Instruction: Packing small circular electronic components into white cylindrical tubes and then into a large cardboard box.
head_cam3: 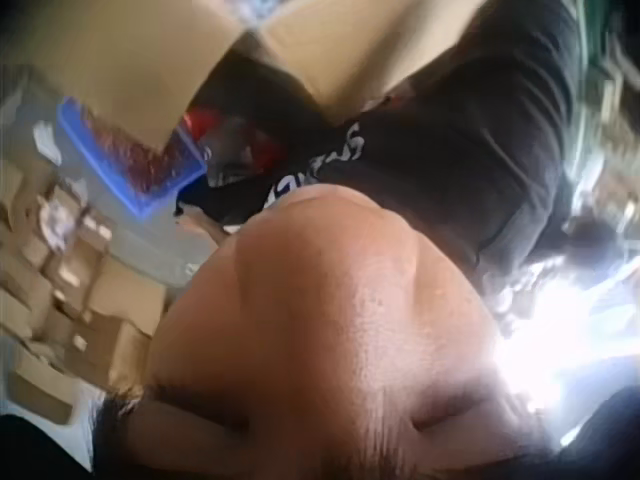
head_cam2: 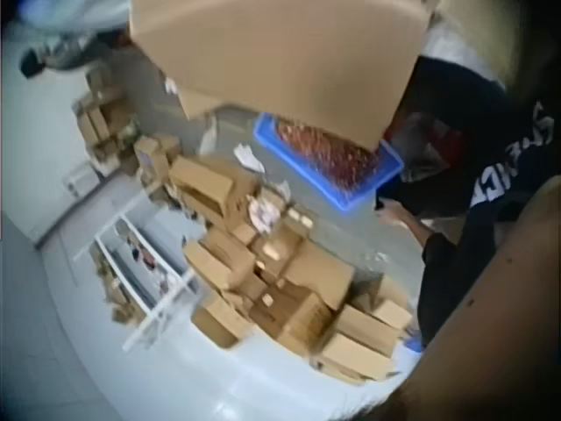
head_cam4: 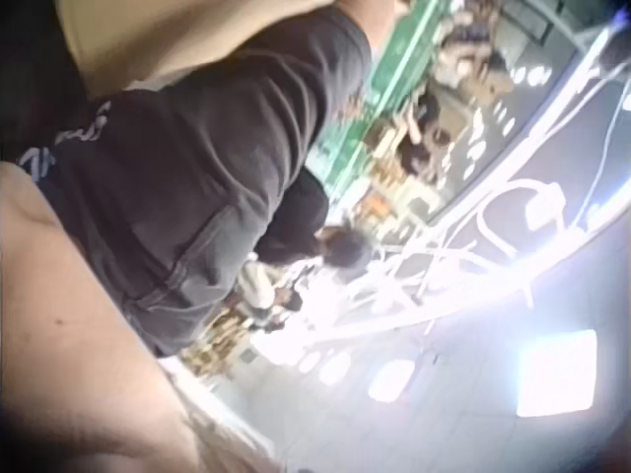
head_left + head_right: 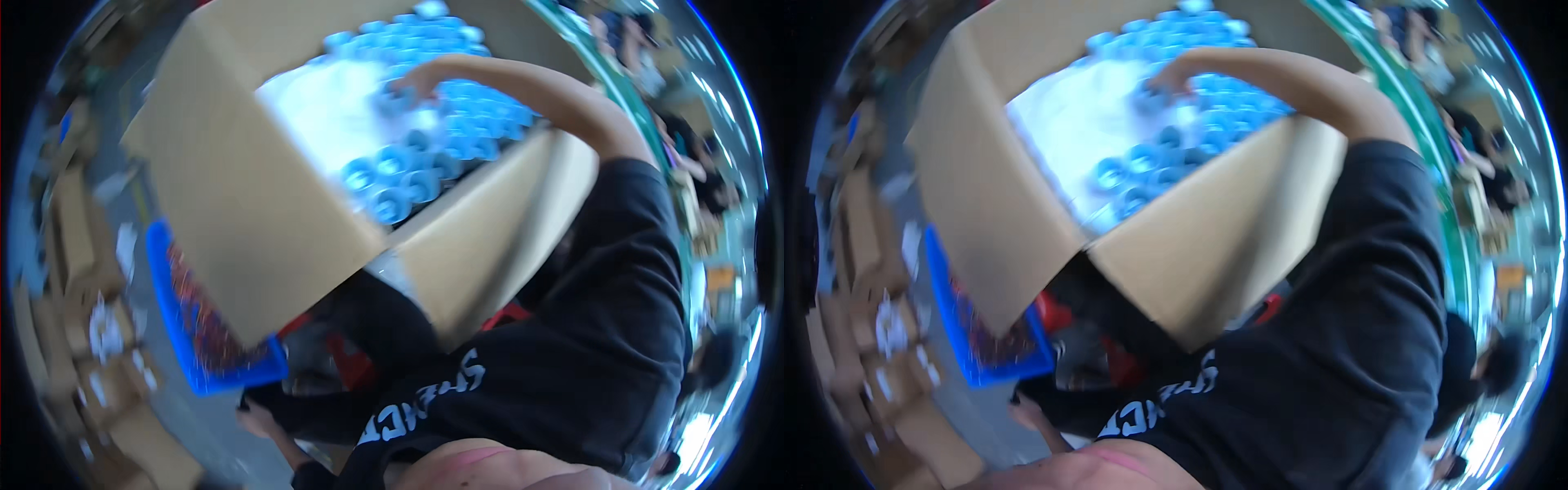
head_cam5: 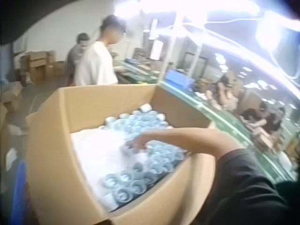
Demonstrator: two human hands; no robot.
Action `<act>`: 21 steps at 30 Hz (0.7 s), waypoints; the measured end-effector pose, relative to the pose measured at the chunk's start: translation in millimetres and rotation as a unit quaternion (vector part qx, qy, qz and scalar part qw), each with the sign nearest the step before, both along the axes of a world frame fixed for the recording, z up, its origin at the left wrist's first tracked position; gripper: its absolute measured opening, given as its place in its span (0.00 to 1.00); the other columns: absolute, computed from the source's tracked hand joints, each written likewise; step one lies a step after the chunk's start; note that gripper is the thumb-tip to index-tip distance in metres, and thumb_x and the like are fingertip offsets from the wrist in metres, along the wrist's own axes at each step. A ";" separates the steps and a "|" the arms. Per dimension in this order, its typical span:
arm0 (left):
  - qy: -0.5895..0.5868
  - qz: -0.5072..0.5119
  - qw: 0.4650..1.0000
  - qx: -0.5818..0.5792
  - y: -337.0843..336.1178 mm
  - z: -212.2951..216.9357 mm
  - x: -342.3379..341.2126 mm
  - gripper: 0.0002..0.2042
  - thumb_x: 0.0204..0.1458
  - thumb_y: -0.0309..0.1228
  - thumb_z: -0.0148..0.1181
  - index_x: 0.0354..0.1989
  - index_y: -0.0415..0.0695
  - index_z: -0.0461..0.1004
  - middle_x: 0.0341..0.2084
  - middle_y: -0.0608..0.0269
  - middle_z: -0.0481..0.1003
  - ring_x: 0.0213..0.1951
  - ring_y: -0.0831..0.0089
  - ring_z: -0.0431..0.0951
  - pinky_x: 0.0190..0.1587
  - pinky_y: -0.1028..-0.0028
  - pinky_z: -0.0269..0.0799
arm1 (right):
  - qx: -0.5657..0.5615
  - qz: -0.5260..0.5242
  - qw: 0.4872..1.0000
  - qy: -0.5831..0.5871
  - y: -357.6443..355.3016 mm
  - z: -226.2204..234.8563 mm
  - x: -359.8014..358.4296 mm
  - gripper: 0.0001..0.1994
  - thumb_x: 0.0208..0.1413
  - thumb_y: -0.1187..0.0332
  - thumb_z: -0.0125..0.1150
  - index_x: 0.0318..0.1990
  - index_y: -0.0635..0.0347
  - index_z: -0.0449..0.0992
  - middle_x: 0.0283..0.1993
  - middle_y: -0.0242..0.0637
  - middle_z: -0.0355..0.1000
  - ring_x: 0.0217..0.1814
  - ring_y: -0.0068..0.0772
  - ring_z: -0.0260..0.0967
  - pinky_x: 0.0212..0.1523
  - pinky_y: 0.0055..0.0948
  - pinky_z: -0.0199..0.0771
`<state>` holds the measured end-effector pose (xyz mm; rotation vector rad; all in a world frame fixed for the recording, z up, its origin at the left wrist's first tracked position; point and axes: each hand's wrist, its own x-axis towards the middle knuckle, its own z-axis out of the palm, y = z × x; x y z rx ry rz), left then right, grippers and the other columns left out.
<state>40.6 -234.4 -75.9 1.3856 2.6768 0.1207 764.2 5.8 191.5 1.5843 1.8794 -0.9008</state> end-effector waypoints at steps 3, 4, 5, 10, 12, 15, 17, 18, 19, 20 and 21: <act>-0.098 -0.125 0.974 0.161 3.1 -38.5 -43.0 0.26 0.53 0.46 0.56 0.49 0.32 0.70 0.44 0.40 0.73 0.45 0.48 0.74 0.50 0.60 0.69 | -0.042 0.040 0.998 0.001 36.5 -58.8 25.2 0.29 0.55 0.58 0.58 0.61 0.64 0.60 0.50 0.48 0.69 0.39 0.40 0.73 0.36 0.38 0.77; -0.110 -0.132 0.877 0.449 19.1 -46.5 5.8 0.24 0.53 0.43 0.56 0.49 0.33 0.71 0.45 0.41 0.73 0.45 0.49 0.74 0.50 0.61 0.68 | -0.097 0.034 0.995 -0.009 53.3 -68.7 31.6 0.26 0.56 0.58 0.58 0.58 0.64 0.64 0.46 0.46 0.71 0.37 0.38 0.74 0.36 0.36 0.77; -0.089 -0.284 0.821 0.488 -12.5 -43.9 -42.6 0.26 0.53 0.45 0.55 0.49 0.33 0.69 0.43 0.41 0.73 0.43 0.49 0.75 0.46 0.58 0.71 | -0.083 0.079 0.993 -0.040 53.1 -57.3 -12.0 0.22 0.56 0.59 0.59 0.53 0.64 0.67 0.42 0.42 0.73 0.35 0.34 0.74 0.33 0.31 0.76; 0.091 0.027 0.993 -0.073 18.3 -42.5 -38.7 0.29 0.52 0.51 0.52 0.52 0.36 0.65 0.46 0.42 0.69 0.45 0.46 0.73 0.43 0.53 0.73 | -0.144 -0.074 0.987 -0.008 22.5 -15.0 -2.4 0.20 0.54 0.60 0.62 0.49 0.64 0.70 0.42 0.36 0.73 0.36 0.29 0.75 0.28 0.23 0.71; 0.076 0.046 0.994 -0.065 2.0 -29.7 -33.9 0.29 0.52 0.50 0.53 0.52 0.35 0.66 0.46 0.42 0.69 0.45 0.46 0.73 0.43 0.53 0.73 | -0.154 -0.066 0.986 0.015 31.3 -10.7 -25.1 0.20 0.53 0.60 0.63 0.48 0.64 0.70 0.42 0.35 0.73 0.37 0.28 0.75 0.27 0.22 0.70; 0.018 0.019 0.998 -0.050 19.3 -32.6 -21.9 0.27 0.52 0.48 0.54 0.51 0.35 0.67 0.46 0.42 0.70 0.44 0.47 0.74 0.45 0.55 0.72 | -0.188 -0.108 0.976 -0.008 20.3 8.2 -7.6 0.21 0.51 0.60 0.65 0.49 0.62 0.70 0.42 0.34 0.73 0.39 0.28 0.76 0.25 0.20 0.66; -0.023 0.014 0.999 -0.039 16.3 -43.7 -37.2 0.26 0.52 0.46 0.54 0.51 0.34 0.68 0.46 0.42 0.71 0.44 0.47 0.74 0.46 0.56 0.71 | -0.164 -0.142 0.976 -0.004 18.8 23.1 -9.4 0.21 0.50 0.59 0.66 0.46 0.62 0.71 0.39 0.33 0.72 0.37 0.27 0.75 0.24 0.21 0.65; -0.040 0.017 0.999 -0.032 9.0 -49.7 -49.6 0.26 0.53 0.45 0.55 0.50 0.34 0.68 0.46 0.42 0.71 0.44 0.47 0.74 0.46 0.57 0.71 | -0.140 -0.171 0.975 0.001 21.2 27.9 -14.0 0.20 0.49 0.57 0.68 0.43 0.62 0.73 0.37 0.32 0.72 0.36 0.26 0.75 0.24 0.21 0.63; -0.053 0.025 0.998 -0.024 2.3 -55.0 -70.3 0.25 0.53 0.45 0.55 0.50 0.34 0.69 0.46 0.42 0.71 0.44 0.47 0.74 0.47 0.57 0.70 | -0.140 -0.158 0.977 0.009 27.2 31.4 -25.1 0.20 0.49 0.57 0.68 0.43 0.62 0.73 0.37 0.32 0.72 0.36 0.26 0.75 0.24 0.21 0.63; -0.066 0.035 0.997 -0.016 -9.8 -58.5 -91.6 0.25 0.53 0.44 0.56 0.50 0.34 0.69 0.45 0.42 0.72 0.44 0.48 0.74 0.47 0.58 0.70 | -0.112 -0.135 0.984 0.005 34.0 35.0 -36.9 0.18 0.48 0.55 0.68 0.37 0.60 0.73 0.34 0.31 0.70 0.31 0.25 0.72 0.23 0.21 0.62; -0.083 0.040 0.996 -0.008 -11.8 -56.3 -92.0 0.24 0.53 0.43 0.56 0.50 0.33 0.69 0.45 0.42 0.72 0.44 0.48 0.74 0.48 0.58 0.70 | -0.082 -0.117 0.990 -0.004 42.4 33.4 -39.6 0.17 0.47 0.53 0.69 0.31 0.58 0.74 0.30 0.29 0.68 0.27 0.24 0.69 0.23 0.21 0.61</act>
